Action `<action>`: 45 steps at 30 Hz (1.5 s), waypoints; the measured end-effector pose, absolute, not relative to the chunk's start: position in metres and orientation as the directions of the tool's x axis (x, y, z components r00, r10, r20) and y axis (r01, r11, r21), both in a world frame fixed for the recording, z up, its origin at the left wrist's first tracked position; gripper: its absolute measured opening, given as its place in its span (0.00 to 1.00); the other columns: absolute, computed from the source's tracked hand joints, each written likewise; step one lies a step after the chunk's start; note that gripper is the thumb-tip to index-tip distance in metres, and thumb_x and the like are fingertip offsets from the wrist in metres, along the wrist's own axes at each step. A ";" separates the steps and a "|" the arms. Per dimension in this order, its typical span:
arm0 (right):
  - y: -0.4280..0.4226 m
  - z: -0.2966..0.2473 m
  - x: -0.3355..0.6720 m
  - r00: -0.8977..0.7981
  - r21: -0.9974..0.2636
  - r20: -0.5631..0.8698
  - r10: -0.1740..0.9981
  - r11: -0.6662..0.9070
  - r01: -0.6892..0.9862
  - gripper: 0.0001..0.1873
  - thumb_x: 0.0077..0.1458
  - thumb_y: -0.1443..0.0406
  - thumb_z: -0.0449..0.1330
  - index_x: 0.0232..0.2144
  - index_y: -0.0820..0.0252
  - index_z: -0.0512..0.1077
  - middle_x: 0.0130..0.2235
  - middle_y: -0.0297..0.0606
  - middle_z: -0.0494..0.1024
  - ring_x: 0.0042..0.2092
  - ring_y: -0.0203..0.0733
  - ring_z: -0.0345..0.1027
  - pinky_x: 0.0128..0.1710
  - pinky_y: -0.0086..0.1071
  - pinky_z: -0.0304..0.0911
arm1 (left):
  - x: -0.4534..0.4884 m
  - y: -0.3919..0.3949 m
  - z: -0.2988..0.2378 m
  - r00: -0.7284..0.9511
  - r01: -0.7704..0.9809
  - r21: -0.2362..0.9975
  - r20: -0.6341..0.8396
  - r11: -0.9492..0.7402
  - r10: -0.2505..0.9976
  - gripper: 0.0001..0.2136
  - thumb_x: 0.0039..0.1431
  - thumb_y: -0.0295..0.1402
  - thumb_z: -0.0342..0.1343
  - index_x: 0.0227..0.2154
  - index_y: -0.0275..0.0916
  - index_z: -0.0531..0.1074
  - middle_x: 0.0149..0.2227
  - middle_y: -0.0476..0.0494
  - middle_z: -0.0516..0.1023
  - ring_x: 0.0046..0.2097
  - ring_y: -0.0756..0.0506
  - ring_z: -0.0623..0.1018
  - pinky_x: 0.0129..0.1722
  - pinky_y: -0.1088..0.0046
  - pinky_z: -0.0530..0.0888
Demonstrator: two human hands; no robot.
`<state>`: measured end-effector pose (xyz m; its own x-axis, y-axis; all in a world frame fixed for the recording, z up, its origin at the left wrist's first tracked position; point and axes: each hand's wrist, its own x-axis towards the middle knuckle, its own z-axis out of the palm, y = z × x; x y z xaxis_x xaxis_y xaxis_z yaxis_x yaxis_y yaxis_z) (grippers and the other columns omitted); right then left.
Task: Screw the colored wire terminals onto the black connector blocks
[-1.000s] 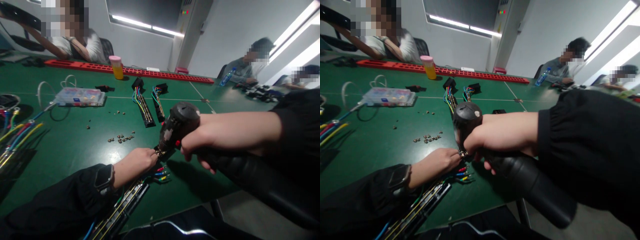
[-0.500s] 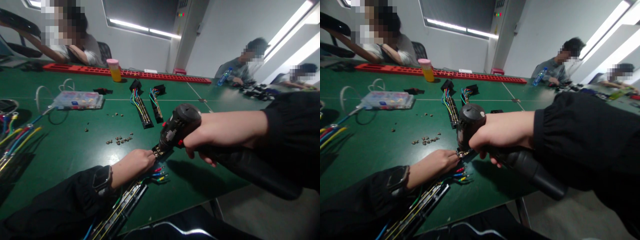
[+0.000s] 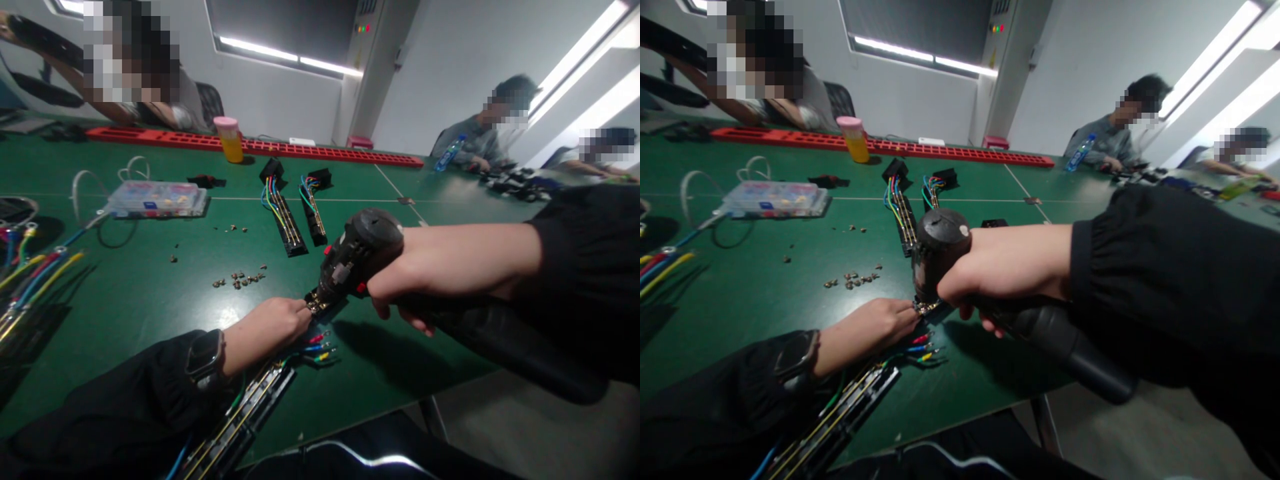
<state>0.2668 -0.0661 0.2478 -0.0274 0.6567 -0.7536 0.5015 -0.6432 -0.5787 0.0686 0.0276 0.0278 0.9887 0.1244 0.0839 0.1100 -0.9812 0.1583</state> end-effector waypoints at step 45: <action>-0.069 0.246 0.259 -0.065 -0.563 -0.742 0.667 -0.568 0.601 0.04 0.54 0.69 0.61 0.28 0.58 0.70 0.25 0.28 0.73 0.20 0.35 0.67 0.20 0.26 0.66 | 0.068 0.031 0.015 0.986 0.094 0.142 0.121 -0.985 0.111 0.12 0.76 0.32 0.46 0.38 0.38 0.73 0.32 0.49 0.73 0.29 0.48 0.72 0.30 0.66 0.63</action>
